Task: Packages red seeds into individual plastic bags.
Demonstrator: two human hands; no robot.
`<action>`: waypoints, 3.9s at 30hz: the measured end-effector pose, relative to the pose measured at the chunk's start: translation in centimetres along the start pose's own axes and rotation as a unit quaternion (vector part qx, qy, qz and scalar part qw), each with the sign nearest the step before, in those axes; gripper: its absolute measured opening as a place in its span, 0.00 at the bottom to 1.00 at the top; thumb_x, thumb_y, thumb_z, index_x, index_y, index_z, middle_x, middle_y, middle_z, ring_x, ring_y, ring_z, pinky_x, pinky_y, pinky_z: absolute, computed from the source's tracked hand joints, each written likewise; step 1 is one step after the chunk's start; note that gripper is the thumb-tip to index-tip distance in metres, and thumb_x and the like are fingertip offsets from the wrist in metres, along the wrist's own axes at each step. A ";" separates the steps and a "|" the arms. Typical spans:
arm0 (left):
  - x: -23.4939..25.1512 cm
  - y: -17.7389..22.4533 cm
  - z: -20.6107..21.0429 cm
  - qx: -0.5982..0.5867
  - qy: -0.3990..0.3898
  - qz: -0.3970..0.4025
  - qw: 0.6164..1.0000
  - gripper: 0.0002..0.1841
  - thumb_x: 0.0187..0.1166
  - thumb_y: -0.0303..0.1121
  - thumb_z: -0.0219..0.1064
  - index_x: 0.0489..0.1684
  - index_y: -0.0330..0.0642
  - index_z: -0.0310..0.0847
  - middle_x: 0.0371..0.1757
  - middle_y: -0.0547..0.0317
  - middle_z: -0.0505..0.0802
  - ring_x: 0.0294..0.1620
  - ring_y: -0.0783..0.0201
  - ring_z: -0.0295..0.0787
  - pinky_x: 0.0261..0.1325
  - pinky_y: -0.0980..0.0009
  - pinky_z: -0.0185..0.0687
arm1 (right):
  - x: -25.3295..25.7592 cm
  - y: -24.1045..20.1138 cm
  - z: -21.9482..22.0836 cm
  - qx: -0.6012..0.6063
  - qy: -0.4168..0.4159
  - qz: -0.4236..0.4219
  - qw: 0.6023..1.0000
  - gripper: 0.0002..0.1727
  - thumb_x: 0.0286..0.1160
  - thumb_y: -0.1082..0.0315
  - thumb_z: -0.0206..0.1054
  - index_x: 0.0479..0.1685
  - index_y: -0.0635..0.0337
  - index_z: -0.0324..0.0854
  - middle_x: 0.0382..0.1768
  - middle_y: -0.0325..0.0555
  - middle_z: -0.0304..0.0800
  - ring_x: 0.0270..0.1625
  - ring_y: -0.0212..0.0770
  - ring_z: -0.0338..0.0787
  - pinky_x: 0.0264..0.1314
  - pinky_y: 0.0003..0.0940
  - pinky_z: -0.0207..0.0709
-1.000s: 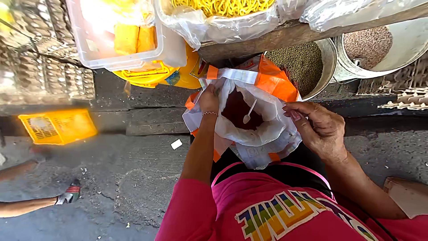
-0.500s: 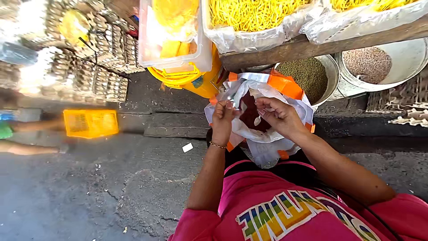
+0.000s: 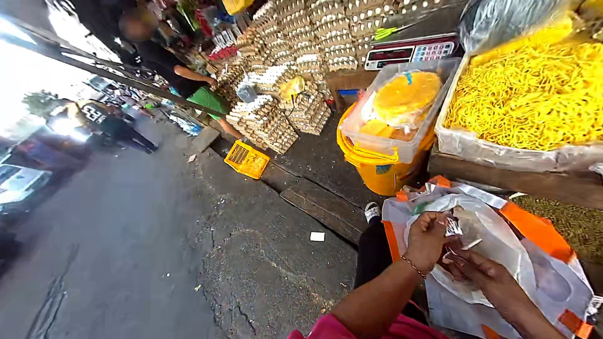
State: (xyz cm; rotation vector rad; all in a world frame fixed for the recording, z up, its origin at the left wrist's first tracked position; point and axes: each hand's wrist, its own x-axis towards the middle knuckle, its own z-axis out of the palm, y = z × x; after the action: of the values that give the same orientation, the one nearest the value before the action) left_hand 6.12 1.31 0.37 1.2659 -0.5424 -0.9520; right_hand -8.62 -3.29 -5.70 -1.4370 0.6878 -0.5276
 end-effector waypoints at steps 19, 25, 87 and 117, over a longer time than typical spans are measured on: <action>-2.5 3.2 0.2 -0.135 -0.033 -0.029 0.990 0.11 0.87 0.25 0.60 0.61 0.41 0.82 0.42 0.59 0.92 0.40 0.67 0.91 0.53 0.69 0.89 | -3.7 -1.7 0.0 0.155 -0.169 -0.009 0.973 0.09 0.86 0.66 0.59 0.45 0.53 0.86 0.28 0.29 0.91 0.27 0.24 0.87 0.32 0.21 0.81; -3.8 4.0 0.2 -0.129 -0.044 -0.003 0.991 0.07 0.85 0.27 0.64 0.49 0.45 0.89 0.41 0.63 0.94 0.39 0.70 0.91 0.51 0.70 0.90 | -4.7 -1.9 0.1 0.176 -0.180 -0.006 0.968 0.09 0.87 0.67 0.60 0.49 0.55 0.86 0.32 0.30 0.94 0.30 0.25 0.89 0.36 0.22 0.84; -3.7 2.4 -5.0 0.218 -0.300 0.003 0.929 0.13 0.83 0.34 0.68 0.60 0.42 0.85 0.43 0.59 0.93 0.35 0.71 0.87 0.40 0.75 0.84 | -0.5 -6.5 -0.1 -0.129 0.113 -0.209 0.963 0.11 0.78 0.66 0.73 0.32 0.66 0.83 0.27 0.40 0.84 0.30 0.23 0.82 0.36 0.18 0.76; -5.5 0.6 -7.3 0.275 -0.266 0.086 0.920 0.09 0.87 0.30 0.62 0.53 0.41 0.87 0.39 0.62 0.93 0.30 0.77 0.86 0.35 0.81 0.82 | -2.4 -7.5 -0.5 -0.254 0.136 -0.271 0.918 0.14 0.81 0.65 0.71 0.31 0.67 0.86 0.30 0.47 0.85 0.33 0.30 0.82 0.38 0.22 0.74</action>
State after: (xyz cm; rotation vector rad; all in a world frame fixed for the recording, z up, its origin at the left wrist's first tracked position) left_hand 9.20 9.88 -0.06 1.4146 -1.4048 -1.0310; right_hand -10.09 -2.63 2.02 -2.0898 0.6687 -1.0510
